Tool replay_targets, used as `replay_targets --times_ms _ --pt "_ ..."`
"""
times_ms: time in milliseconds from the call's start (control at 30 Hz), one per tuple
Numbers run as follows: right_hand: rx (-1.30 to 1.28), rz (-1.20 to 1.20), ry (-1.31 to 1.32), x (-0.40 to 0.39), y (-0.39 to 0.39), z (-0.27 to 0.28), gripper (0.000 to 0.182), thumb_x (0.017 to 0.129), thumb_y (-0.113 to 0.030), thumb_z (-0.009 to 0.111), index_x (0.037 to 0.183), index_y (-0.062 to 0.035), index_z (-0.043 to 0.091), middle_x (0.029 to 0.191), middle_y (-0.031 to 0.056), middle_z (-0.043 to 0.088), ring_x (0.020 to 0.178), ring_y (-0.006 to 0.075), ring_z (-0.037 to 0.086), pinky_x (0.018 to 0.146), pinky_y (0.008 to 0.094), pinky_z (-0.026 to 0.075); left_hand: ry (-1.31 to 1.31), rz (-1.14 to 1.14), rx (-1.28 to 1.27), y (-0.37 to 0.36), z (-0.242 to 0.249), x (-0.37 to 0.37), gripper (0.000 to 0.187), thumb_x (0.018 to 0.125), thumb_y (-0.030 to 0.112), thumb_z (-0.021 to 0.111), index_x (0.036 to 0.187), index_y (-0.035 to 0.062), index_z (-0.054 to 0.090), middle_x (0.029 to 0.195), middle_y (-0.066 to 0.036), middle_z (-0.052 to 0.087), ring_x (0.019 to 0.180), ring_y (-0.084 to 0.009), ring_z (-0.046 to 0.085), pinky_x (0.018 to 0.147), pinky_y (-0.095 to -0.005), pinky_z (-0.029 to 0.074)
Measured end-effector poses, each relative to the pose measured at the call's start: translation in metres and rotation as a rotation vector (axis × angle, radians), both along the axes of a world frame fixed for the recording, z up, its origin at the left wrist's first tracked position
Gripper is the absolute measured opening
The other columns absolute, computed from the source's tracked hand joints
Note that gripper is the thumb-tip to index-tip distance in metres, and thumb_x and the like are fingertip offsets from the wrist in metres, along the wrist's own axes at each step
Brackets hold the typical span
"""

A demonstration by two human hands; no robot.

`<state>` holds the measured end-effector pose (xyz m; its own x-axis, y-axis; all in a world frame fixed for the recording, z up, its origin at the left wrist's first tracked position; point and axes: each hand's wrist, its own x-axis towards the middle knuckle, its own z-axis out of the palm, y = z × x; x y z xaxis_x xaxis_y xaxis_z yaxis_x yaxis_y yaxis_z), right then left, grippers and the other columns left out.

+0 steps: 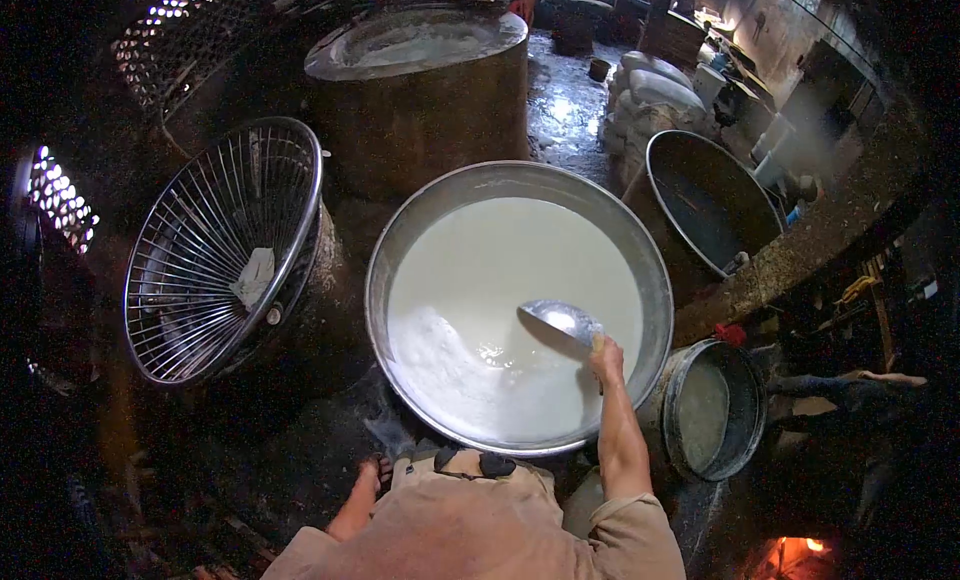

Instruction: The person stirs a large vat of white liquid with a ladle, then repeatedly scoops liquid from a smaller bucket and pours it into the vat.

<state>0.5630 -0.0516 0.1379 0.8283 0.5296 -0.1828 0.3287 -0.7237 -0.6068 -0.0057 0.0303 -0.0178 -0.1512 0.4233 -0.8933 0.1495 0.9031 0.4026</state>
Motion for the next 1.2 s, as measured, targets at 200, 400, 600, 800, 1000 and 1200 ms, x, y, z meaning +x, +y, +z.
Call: replay_targets --times_ms 200,400,600,800,1000,1200 --pt "-0.092 -0.003 0.177 -0.053 0.011 -0.026 0.029 0.071 -0.012 0.052 0.096 0.0006 0.057 0.078 0.0216 0.062 0.069 0.0329 0.063 0.061 0.0403 0.051 -0.176 -0.005 -0.05 0.011 -0.025 -0.03 0.021 0.089 0.026 0.036 0.1 0.0158 0.051 0.075 0.001 0.058 0.058 -0.0142 0.052 0.052 -0.0319 0.041" --pt "-0.034 -0.023 0.285 -0.123 0.027 -0.016 0.023 0.069 -0.01 0.052 0.088 0.0007 0.056 0.064 0.0179 0.06 0.052 0.028 0.061 0.048 0.0374 0.05 -0.107 -0.018 -0.021 0.036 -0.015 -0.024 0.023 0.09 0.026 0.034 0.1 0.0134 0.051 0.078 -0.002 0.058 0.058 -0.0147 0.052 0.053 -0.0324 0.042" --pt "0.001 0.111 0.149 -0.174 0.04 -0.013 0.029 0.065 -0.011 0.055 0.091 0.0004 0.056 0.066 0.0172 0.061 0.051 0.0269 0.061 0.048 0.0357 0.05 -0.102 -0.078 0.032 0.072 -0.018 -0.02 0.026 0.09 0.028 0.033 0.1 0.0121 0.051 0.081 -0.003 0.058 0.061 -0.0163 0.054 0.054 -0.0331 0.043" --pt "-0.046 0.11 0.365 -0.207 0.049 0.021 0.041 0.062 -0.009 0.06 0.101 0.0016 0.054 0.067 0.0162 0.061 0.051 0.0234 0.06 0.046 0.0352 0.049 -0.053 -0.156 0.018 0.105 -0.003 -0.014 0.023 0.087 0.025 0.039 0.101 0.0118 0.052 0.087 -0.004 0.06 0.067 -0.0176 0.055 0.058 -0.0349 0.043" --pt "-0.042 0.136 0.504 -0.208 0.069 0.094 0.042 0.064 -0.005 0.061 0.105 -0.0013 0.053 0.067 0.01 0.057 0.049 0.0159 0.054 0.042 0.0297 0.046 -0.083 -0.138 0.044 0.122 -0.004 -0.013 0.03 0.086 0.029 0.039 0.107 0.0118 0.05 0.093 -0.006 0.061 0.074 -0.02 0.058 0.06 -0.0367 0.042" --pt "0.005 0.322 0.281 -0.168 0.144 0.154 0.049 0.064 -0.003 0.059 0.112 -0.0064 0.053 0.073 0.014 0.061 0.051 0.021 0.059 0.043 0.0324 0.048 -0.101 -0.103 0.032 0.122 -0.003 -0.028 0.028 0.09 0.027 0.031 0.104 0.0106 0.049 0.091 -0.006 0.058 0.077 -0.0208 0.056 0.064 -0.0363 0.044"
